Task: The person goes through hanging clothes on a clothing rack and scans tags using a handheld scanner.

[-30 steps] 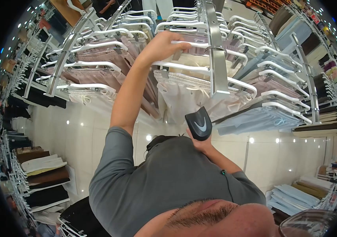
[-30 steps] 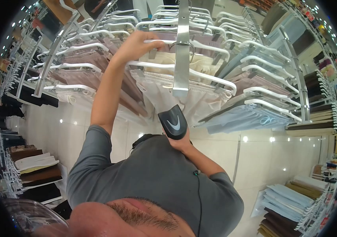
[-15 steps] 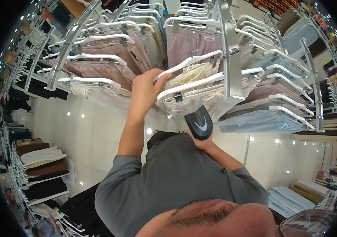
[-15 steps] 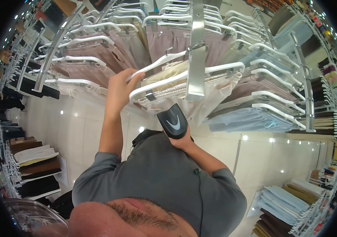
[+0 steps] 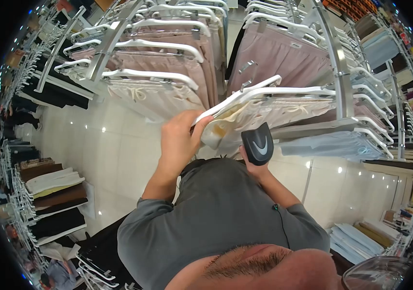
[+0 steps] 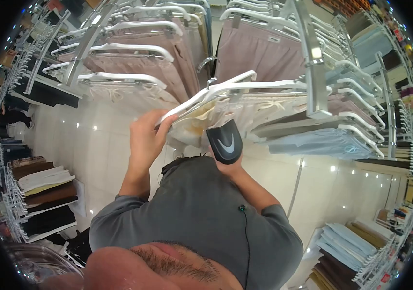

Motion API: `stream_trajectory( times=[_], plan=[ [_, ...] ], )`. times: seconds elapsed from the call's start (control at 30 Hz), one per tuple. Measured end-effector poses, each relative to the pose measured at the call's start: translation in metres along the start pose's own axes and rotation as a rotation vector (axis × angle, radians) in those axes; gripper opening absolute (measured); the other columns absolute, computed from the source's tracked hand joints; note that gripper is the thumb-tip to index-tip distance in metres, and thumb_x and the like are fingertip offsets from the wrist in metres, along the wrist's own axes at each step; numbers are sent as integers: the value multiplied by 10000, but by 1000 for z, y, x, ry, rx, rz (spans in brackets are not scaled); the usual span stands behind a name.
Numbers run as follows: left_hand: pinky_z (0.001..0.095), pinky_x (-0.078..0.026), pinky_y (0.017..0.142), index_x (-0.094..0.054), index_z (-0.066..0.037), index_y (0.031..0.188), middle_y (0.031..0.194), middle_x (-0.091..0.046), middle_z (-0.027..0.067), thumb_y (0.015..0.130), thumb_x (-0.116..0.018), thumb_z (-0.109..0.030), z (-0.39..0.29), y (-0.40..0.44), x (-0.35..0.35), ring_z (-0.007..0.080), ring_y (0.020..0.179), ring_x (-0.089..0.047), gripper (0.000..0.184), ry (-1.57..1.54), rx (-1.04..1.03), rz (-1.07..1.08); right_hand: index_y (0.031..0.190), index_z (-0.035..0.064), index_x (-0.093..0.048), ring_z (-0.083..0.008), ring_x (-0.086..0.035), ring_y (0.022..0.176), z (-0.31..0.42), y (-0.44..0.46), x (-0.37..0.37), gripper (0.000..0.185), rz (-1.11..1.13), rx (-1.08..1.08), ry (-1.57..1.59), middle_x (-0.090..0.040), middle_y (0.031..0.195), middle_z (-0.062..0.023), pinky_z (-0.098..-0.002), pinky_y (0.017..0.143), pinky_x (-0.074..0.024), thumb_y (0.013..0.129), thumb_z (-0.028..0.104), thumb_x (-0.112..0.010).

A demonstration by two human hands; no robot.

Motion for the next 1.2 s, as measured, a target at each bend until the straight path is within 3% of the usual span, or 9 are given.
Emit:
stream_trajectory(
  times=[0.47, 0.53, 0.57, 0.67, 0.73, 0.77, 0.83, 0.97, 1.2],
  plan=[
    [302, -513, 603, -731, -3, 956, 803, -710, 113, 889, -772, -155, 114, -23, 111, 195, 676, -662, 171, -173, 4, 211, 1003, 22, -671, -213, -644, 889, 13, -40, -102, 154, -230, -112, 30, -676, 943, -55, -352, 855, -487, 864, 13, -734],
    [317, -511, 599, -742, -24, 940, 818, -717, 111, 882, -778, -178, 131, -23, 126, 229, 672, -665, 169, -183, 0, 207, 1083, -2, -583, -81, -456, 584, 45, -33, -124, 131, -148, 41, -7, -520, 757, -19, -242, 543, -395, 952, 3, -568],
    [331, -508, 595, -753, -44, 923, 833, -725, 109, 875, -784, -201, 138, -23, 133, 263, 667, -667, 167, -191, 2, 199, 1083, -2, -583, -81, -456, 584, 54, -33, -130, 131, -153, 40, -9, -520, 757, -19, -242, 543, -395, 952, 3, -568],
    [327, -505, 598, -747, -29, 921, 824, -721, 113, 869, -787, -182, 148, -23, 149, 240, 666, -668, 166, -190, -43, 208, 1142, -27, -615, -66, -439, 559, 69, -34, -146, 209, -162, -105, 129, -552, 776, -29, -230, 527, -387, 949, 35, -567],
    [319, -512, 640, -742, -12, 934, 821, -721, 111, 873, -775, -146, 151, -23, 158, 220, 688, -667, 151, -200, -35, 252, 1217, 2, -599, -50, -466, 587, 74, -32, -160, 323, -101, -135, 342, -700, 1205, -82, -224, 535, -411, 900, -59, -578],
    [312, -518, 681, -738, 5, 947, 817, -721, 109, 877, -763, -111, 153, -25, 158, 199, 710, -665, 138, -212, -23, 294, 1217, 2, -599, -50, -466, 587, 75, -31, -163, 323, -105, -135, 341, -700, 1205, -82, -224, 535, -411, 900, -59, -578],
    [312, -517, 678, -737, 8, 939, 828, -726, 113, 870, -767, -105, 157, -27, 162, 200, 714, -666, 136, -236, -35, 296, 1285, -97, -575, -55, -440, 530, 83, -28, -176, 394, -13, -98, 258, -589, 741, -29, -218, 501, -378, 932, 78, -586],
    [314, -514, 672, -734, 18, 916, 846, -733, 123, 852, -777, -84, 160, -33, 165, 207, 719, -669, 127, -265, -87, 280, 1377, -104, -513, -56, -461, 539, 98, -19, -191, 507, 118, -84, 270, -543, 669, -6, -221, 505, -386, 947, 137, -629],
    [313, -514, 674, -731, 20, 923, 851, -731, 126, 841, -782, -76, 170, -29, 181, 222, 724, -674, 136, -274, -112, 308, 1429, -21, -488, -73, -501, 567, 102, -10, -206, 528, 125, 113, 158, -682, 1088, -137, -225, 534, -412, 934, 88, -635]
  ],
)
Point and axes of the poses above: each hand's wrist, its own y-axis towards the middle knuckle, its own x-axis out of the back of the hand, z = x × y, the point moved 10 cm from there along y, towards the middle knuckle
